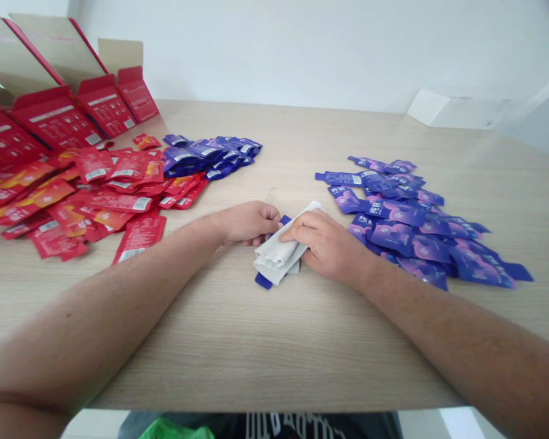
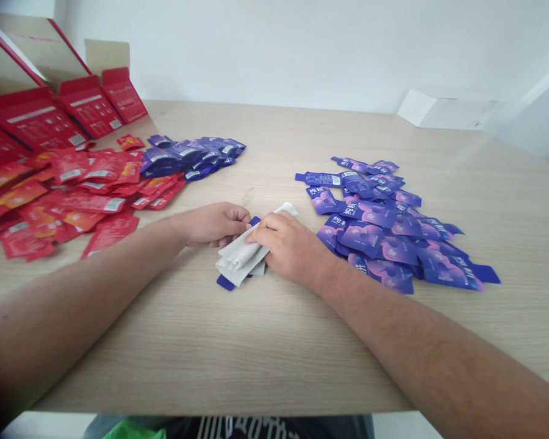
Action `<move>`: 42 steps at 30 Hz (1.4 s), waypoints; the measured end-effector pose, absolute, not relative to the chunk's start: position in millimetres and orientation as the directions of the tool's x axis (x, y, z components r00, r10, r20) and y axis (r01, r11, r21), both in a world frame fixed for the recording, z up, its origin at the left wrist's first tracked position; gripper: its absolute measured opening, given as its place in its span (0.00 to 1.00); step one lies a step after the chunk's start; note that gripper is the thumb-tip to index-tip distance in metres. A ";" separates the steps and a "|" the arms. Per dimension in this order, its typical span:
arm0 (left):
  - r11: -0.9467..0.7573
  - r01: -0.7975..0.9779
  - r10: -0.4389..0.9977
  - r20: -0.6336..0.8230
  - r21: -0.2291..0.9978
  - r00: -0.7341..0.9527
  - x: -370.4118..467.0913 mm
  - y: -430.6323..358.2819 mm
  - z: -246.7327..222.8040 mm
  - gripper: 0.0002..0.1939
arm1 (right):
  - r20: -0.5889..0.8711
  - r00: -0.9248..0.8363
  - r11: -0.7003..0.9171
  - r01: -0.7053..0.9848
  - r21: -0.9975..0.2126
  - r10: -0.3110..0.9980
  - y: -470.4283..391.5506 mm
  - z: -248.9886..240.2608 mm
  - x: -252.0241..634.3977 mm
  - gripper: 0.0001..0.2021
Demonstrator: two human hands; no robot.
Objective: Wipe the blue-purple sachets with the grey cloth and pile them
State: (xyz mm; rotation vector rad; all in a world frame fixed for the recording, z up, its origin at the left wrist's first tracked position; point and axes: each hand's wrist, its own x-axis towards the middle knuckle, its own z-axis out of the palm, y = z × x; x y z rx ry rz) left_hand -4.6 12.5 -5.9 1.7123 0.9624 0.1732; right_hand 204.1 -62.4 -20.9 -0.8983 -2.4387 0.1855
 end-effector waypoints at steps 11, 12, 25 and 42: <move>-0.108 0.487 0.603 -0.332 0.867 0.725 -7.9 15.3 -9.0 0.04 | 0.436 -0.658 0.790 0.520 -0.326 0.613 -62.5 -18.7 205.4 0.16; -0.112 0.489 0.604 -0.331 0.865 0.725 -7.9 15.6 -9.2 0.04 | 0.435 -0.659 0.789 0.516 -0.332 0.614 -62.1 -18.8 205.8 0.16; -0.085 0.504 0.657 -0.332 0.860 0.677 -5.4 13.6 -7.6 0.06 | 0.412 -0.636 0.751 0.614 -0.241 0.652 -67.3 -14.8 202.6 0.14; -0.069 0.496 0.674 -0.326 0.865 0.663 -4.1 10.7 -3.5 0.08 | 0.314 -0.790 0.850 0.491 -0.189 0.526 -78.8 -13.1 191.9 0.14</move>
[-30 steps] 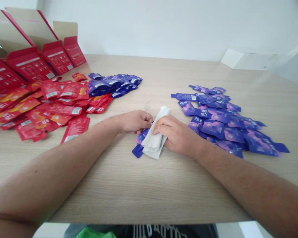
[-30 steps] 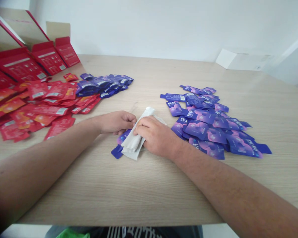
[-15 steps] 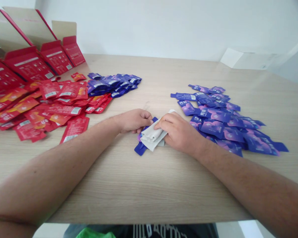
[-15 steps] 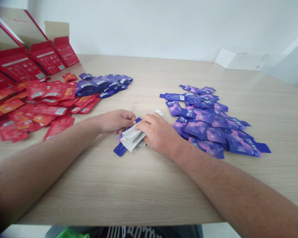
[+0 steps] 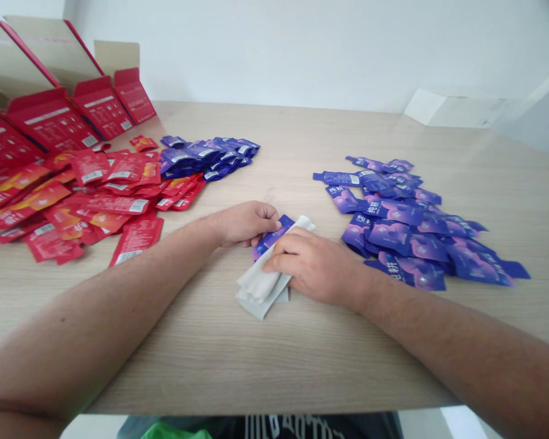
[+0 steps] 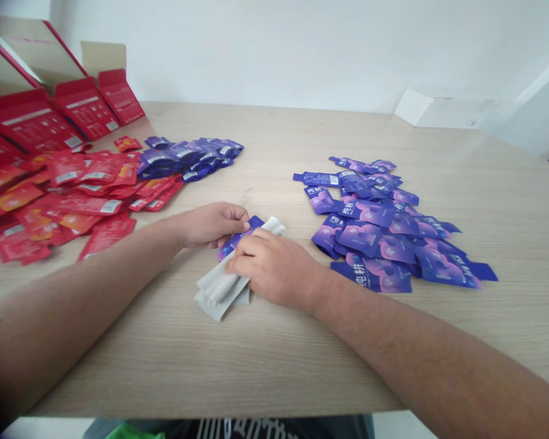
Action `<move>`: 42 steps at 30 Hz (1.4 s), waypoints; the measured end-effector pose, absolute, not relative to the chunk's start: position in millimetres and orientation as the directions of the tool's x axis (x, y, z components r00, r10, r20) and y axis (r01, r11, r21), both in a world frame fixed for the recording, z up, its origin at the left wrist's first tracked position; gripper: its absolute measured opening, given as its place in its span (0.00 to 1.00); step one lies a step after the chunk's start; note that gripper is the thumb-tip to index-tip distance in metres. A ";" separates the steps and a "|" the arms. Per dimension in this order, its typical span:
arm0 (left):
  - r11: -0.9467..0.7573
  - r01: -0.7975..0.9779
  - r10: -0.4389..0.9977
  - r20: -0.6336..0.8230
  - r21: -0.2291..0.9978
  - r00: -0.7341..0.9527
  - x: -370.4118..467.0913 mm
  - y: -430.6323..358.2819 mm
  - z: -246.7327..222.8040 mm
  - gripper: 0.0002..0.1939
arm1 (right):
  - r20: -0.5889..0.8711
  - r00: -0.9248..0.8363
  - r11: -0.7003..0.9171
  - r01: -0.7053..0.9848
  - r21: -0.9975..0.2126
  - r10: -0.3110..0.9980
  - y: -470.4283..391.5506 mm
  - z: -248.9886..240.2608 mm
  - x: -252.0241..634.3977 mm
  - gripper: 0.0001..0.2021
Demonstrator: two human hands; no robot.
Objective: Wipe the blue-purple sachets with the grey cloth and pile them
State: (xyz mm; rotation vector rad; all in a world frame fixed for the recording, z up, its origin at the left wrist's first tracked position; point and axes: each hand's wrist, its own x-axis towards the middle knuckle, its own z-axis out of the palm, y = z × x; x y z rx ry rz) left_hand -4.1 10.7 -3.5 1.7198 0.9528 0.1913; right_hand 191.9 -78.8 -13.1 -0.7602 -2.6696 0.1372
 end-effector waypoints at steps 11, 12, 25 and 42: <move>-0.055 0.485 0.674 -0.326 0.873 0.663 -4.4 11.6 -5.6 0.09 | 0.314 -0.788 0.848 0.490 -0.202 0.529 -78.5 -15.4 192.1 0.15; -0.055 0.485 0.675 -0.326 0.873 0.662 -4.2 11.4 -5.4 0.09 | 0.311 -0.793 0.852 0.483 -0.203 0.524 -78.3 -15.5 192.2 0.14; -0.044 0.492 0.679 -0.335 0.869 0.653 -4.1 11.0 -4.5 0.09 | 0.375 -0.718 0.809 0.534 -0.244 0.587 -73.7 -17.4 195.5 0.15; -0.031 0.491 0.673 -0.345 0.871 0.654 -3.5 10.6 -4.2 0.07 | 0.431 -0.650 0.776 0.574 -0.262 0.626 -72.5 -19.3 196.3 0.16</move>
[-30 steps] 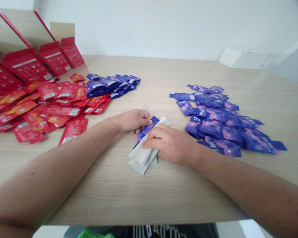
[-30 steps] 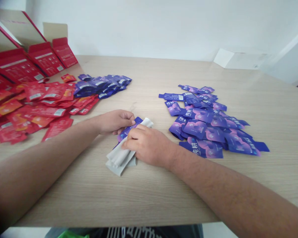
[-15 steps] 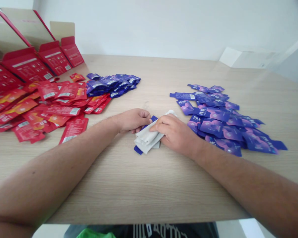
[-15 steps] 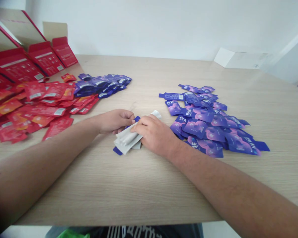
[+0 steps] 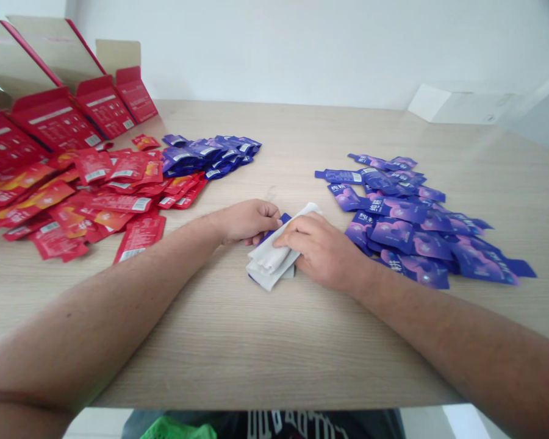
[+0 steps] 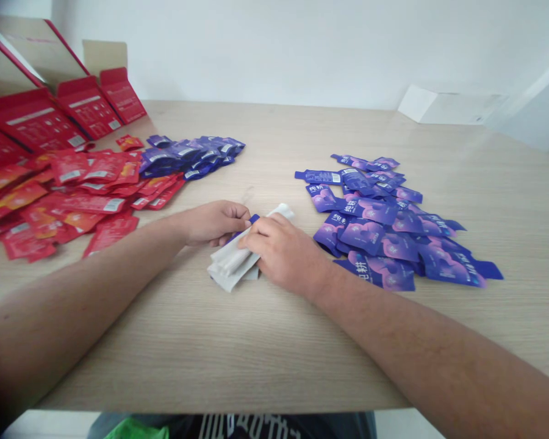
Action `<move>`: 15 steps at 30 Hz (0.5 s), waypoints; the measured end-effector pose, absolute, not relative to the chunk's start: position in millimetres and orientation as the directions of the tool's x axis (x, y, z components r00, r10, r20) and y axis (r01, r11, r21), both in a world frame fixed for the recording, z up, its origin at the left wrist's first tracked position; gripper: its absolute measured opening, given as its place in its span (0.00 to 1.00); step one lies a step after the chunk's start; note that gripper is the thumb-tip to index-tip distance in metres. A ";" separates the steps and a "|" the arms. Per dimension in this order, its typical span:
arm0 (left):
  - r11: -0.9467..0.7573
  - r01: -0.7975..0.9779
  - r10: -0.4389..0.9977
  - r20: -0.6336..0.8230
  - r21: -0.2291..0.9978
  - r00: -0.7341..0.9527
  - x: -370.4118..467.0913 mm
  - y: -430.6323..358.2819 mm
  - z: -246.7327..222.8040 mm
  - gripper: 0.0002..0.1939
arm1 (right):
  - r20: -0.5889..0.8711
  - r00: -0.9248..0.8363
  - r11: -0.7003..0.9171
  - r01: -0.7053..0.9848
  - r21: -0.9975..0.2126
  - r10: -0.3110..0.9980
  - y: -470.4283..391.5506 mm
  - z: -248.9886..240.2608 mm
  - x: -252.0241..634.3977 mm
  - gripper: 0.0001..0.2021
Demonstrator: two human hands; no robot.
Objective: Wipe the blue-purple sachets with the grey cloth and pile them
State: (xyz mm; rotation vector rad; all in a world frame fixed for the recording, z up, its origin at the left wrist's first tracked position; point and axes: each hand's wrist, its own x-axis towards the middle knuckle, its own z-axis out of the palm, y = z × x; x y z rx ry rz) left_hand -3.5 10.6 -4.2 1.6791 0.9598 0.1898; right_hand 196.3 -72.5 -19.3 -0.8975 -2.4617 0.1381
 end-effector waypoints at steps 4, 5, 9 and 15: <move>-0.058 0.482 0.679 -0.320 0.874 0.661 -5.3 11.0 -5.7 0.09 | 0.362 -0.794 0.872 0.433 -0.228 0.489 -81.6 -18.3 187.4 0.14; -0.055 0.482 0.682 -0.320 0.874 0.657 -5.3 11.5 -6.8 0.10 | 0.371 -0.788 0.871 0.429 -0.242 0.491 -80.9 -18.3 187.9 0.14; -0.019 0.404 0.763 -0.248 0.915 0.598 -3.0 14.6 -13.1 0.09 | 0.510 -0.552 0.747 0.555 -0.367 0.660 -67.3 -17.3 200.7 0.17; 0.011 0.251 0.839 -0.146 0.968 0.524 -3.5 22.6 -16.6 0.18 | 0.603 -0.198 0.560 0.661 -0.501 0.773 -48.0 -9.6 218.9 0.10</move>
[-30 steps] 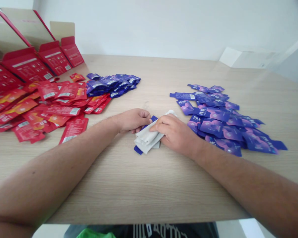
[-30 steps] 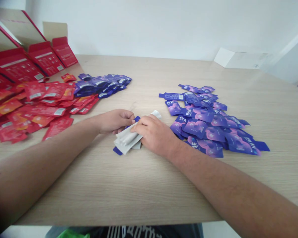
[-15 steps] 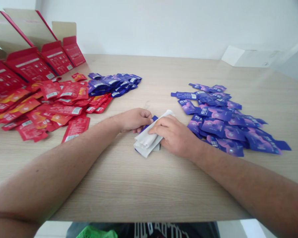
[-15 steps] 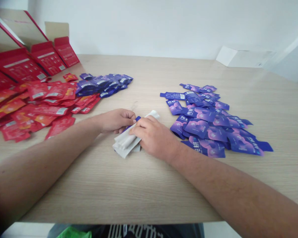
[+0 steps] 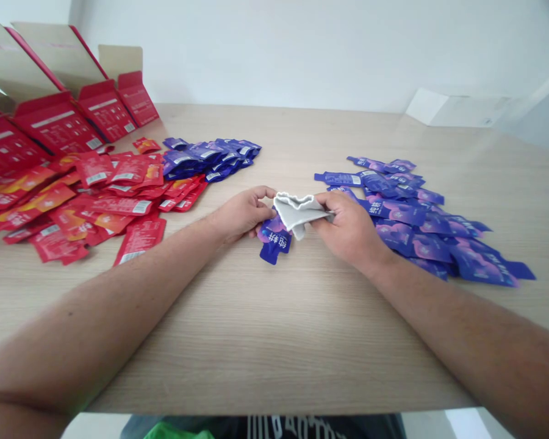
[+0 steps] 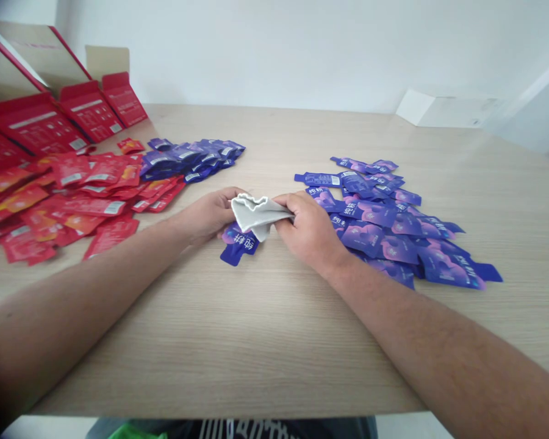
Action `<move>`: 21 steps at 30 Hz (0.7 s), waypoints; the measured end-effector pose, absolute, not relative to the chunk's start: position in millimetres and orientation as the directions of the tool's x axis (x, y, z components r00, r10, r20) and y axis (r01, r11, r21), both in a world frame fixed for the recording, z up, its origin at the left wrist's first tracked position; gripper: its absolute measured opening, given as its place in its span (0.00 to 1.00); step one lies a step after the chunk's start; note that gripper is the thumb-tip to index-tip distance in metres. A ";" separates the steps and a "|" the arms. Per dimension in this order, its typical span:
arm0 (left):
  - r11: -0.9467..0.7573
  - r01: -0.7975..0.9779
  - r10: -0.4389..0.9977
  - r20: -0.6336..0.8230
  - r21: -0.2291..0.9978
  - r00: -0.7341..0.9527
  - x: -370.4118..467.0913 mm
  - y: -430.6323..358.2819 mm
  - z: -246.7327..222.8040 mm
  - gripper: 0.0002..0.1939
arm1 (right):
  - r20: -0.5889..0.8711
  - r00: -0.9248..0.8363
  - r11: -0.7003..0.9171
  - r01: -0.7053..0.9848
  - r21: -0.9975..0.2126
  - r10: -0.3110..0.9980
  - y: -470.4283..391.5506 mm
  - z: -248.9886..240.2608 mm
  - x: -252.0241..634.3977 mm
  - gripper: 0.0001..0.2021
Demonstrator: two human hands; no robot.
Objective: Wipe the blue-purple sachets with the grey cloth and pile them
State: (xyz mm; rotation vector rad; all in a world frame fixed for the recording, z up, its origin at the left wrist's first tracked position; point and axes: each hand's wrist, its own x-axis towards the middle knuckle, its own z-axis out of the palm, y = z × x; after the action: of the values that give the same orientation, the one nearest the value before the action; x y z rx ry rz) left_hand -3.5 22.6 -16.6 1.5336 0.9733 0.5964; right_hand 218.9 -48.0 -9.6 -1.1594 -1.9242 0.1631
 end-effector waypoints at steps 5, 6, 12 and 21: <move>0.105 0.278 0.827 -0.239 0.955 0.508 -8.3 26.0 -12.2 0.08 | 0.577 -0.073 0.483 0.636 -0.601 0.814 -42.3 -7.2 223.2 0.07; 0.111 0.271 0.823 -0.241 0.956 0.514 -8.9 26.2 -11.6 0.10 | 0.571 -0.062 0.477 0.627 -0.615 0.819 -41.7 -6.8 223.8 0.08; -0.158 0.349 0.837 -0.062 0.924 0.543 -11.3 31.4 -17.6 0.13 | 0.540 -0.011 0.449 0.569 -0.689 0.842 -41.9 -3.2 223.8 0.10; -0.716 0.679 0.658 0.484 0.163 0.577 -21.0 31.8 -5.4 0.11 | 0.518 0.086 0.390 0.557 -0.733 0.851 -38.6 -3.0 228.1 0.10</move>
State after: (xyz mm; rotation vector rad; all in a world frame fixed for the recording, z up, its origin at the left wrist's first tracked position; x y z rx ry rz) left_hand -21.0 31.8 -5.4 2.8258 1.1980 0.8396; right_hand 228.1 -38.6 -3.0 -1.2847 -1.5909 0.3476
